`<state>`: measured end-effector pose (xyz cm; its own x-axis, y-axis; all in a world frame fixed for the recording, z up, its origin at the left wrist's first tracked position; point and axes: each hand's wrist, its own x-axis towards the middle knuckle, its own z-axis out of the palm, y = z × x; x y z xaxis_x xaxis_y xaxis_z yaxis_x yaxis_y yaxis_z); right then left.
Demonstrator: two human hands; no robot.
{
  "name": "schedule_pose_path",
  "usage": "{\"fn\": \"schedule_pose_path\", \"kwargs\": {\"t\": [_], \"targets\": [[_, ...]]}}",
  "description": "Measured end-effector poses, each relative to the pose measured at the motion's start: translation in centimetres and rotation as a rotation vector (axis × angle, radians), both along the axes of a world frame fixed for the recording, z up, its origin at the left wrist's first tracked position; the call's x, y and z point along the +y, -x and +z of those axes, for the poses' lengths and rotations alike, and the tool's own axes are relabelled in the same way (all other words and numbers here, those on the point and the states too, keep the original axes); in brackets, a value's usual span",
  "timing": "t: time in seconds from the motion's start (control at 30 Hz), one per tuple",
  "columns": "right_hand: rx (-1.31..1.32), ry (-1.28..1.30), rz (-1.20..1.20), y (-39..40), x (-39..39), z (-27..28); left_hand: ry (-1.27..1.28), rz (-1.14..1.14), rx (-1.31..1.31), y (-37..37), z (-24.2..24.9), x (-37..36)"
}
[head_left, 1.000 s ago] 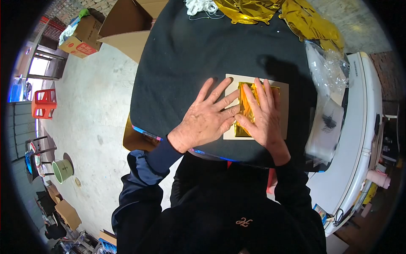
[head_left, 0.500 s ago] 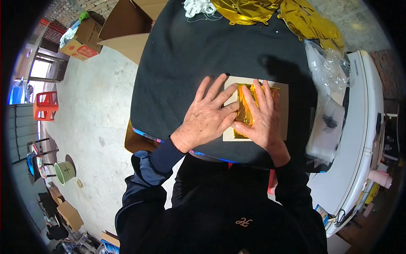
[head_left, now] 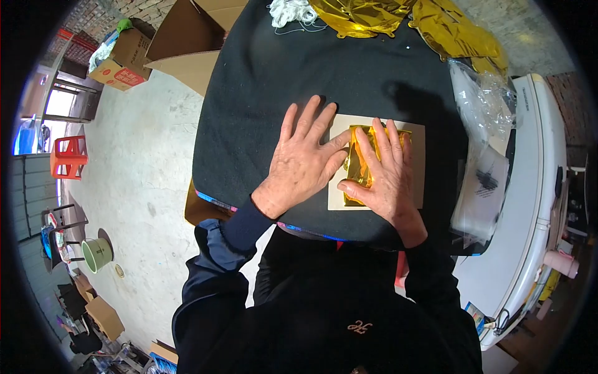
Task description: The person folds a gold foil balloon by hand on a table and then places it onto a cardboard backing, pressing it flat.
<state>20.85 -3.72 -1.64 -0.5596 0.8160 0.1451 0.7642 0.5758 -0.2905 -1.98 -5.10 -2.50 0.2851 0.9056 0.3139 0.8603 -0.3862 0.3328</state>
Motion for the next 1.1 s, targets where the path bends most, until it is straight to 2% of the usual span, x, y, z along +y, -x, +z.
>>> {"fn": "schedule_pose_path", "kwargs": {"t": [0.33, 0.43, 0.77, 1.1], "targets": [[-0.004, -0.045, 0.014, -0.2, 0.3, -0.7, -0.013, -0.006, -0.124, 0.4, 0.1, -0.4], [-0.018, -0.041, 0.003, -0.1, 0.3, -0.7, 0.056, -0.062, -0.135, 1.3, 0.7, -1.9], [-0.043, -0.099, 0.002, -0.3, 0.4, -1.1, 0.141, -0.151, 0.088, 1.6, 0.6, -4.0], [-0.049, -0.047, -0.019, -0.3, 0.4, -0.9, 0.111, -0.18, 0.149, 1.0, 0.6, -3.7]]}}
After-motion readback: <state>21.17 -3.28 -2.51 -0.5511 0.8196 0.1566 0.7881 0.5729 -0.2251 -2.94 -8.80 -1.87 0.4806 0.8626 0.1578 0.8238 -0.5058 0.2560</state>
